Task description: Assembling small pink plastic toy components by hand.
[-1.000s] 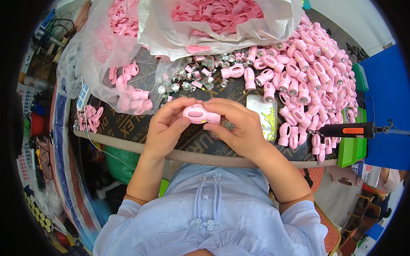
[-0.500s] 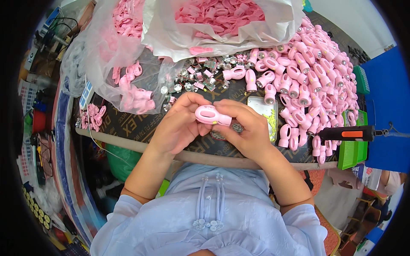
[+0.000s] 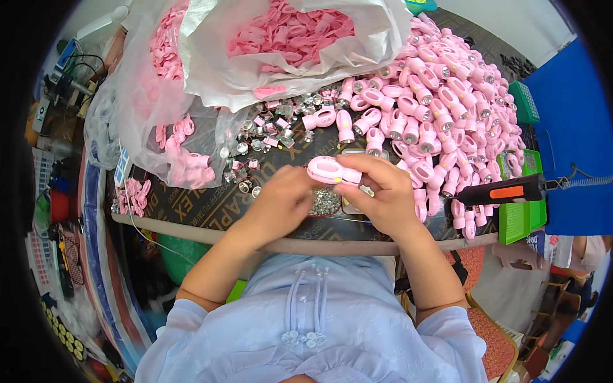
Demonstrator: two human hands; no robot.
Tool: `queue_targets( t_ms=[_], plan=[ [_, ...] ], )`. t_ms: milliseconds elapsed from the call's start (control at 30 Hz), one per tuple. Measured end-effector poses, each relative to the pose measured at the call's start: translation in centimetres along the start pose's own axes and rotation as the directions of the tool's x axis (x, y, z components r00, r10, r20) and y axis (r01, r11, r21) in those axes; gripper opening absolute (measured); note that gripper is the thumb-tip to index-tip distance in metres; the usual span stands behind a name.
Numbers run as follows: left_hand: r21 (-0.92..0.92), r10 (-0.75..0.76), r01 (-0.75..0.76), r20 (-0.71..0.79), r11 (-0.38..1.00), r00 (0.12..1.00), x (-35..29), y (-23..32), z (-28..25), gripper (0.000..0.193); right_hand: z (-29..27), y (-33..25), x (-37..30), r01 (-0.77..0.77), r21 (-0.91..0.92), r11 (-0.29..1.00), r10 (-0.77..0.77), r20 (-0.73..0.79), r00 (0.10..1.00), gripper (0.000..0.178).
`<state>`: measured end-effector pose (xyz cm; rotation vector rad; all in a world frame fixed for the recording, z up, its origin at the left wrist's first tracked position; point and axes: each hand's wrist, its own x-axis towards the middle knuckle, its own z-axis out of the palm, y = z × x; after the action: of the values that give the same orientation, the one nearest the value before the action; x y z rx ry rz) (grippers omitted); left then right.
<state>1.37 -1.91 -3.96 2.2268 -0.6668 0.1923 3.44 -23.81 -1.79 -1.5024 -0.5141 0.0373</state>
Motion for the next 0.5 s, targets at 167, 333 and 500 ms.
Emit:
queue_targets(
  t_ms=[167, 333, 500],
  plan=[
    [0.262, 0.088, -0.111, 0.101, 0.959, 0.991, 0.4, 0.6, 1.9, 0.017, 0.0, -0.2, -0.2, -0.013, 0.049, 0.999, 0.016, -0.067, 0.998, 0.041],
    [0.265, 0.037, -0.062, 0.097, 0.962, 0.995, 0.7, 1.0, 1.4, 0.015, -0.3, 0.3, -0.2, -0.021, 0.035, 0.999, 0.024, -0.09, 0.996, 0.041],
    [0.003, -0.041, 0.044, -0.313, 0.999, 0.949, 0.9, 0.2, -0.1, 0.018, -0.5, 0.4, -0.3, -0.056, -0.052, 0.997, 0.051, -0.095, 0.994, 0.04]
  ],
)
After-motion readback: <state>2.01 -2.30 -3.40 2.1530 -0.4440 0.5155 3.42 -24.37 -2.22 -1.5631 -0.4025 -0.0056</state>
